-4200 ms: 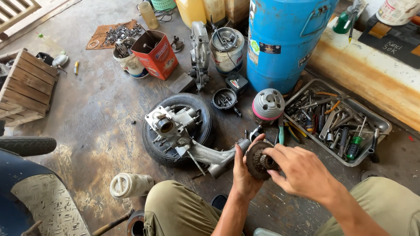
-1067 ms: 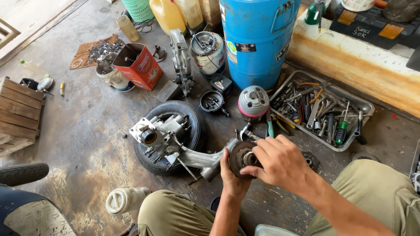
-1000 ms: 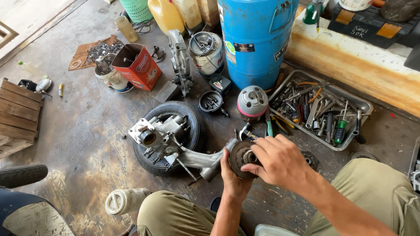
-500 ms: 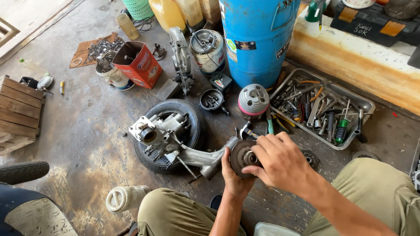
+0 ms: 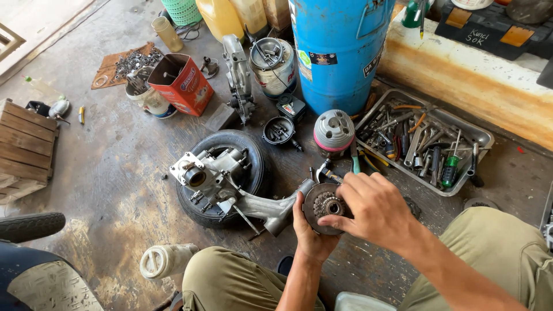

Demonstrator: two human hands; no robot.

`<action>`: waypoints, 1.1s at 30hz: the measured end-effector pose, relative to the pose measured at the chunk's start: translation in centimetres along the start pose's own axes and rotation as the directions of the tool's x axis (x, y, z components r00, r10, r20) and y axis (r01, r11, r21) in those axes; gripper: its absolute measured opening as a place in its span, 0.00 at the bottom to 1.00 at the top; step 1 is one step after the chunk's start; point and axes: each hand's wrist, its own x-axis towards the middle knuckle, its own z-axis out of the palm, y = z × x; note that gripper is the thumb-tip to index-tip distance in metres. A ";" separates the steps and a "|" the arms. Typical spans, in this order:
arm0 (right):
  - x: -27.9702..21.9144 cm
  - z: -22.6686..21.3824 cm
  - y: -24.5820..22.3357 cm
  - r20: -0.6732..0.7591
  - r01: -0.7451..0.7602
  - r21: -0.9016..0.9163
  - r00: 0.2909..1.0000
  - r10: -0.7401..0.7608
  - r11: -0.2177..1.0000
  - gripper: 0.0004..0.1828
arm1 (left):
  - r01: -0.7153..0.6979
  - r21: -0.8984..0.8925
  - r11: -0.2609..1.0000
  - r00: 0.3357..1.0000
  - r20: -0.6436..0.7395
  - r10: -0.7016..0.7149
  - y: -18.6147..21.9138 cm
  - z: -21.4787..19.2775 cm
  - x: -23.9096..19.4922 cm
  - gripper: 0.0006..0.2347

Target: The person sits on the workshop floor and works on a motorcycle clutch assembly by hand, turning and separating the clutch hub, plates and pressure plate, then fits the clutch assembly into the engine crankcase of the motorcycle swingarm unit and presses the parts into place.

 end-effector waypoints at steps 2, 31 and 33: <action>0.0 -1.1 0.0 0.063 -0.013 0.083 0.998 0.008 0.996 0.27 | 0.013 -0.014 1.000 1.000 0.019 -0.013 0.2 0.1 -0.2 0.29; -0.7 -1.1 1.4 0.168 -0.099 0.058 0.982 0.088 0.993 0.45 | 0.060 -0.181 0.982 0.961 -0.256 -0.106 -0.5 -1.3 0.9 0.37; 0.2 -2.6 1.1 0.179 0.057 0.163 0.980 -0.087 0.985 0.28 | 0.025 -0.171 0.985 0.978 -0.202 -0.059 -0.2 0.4 0.1 0.36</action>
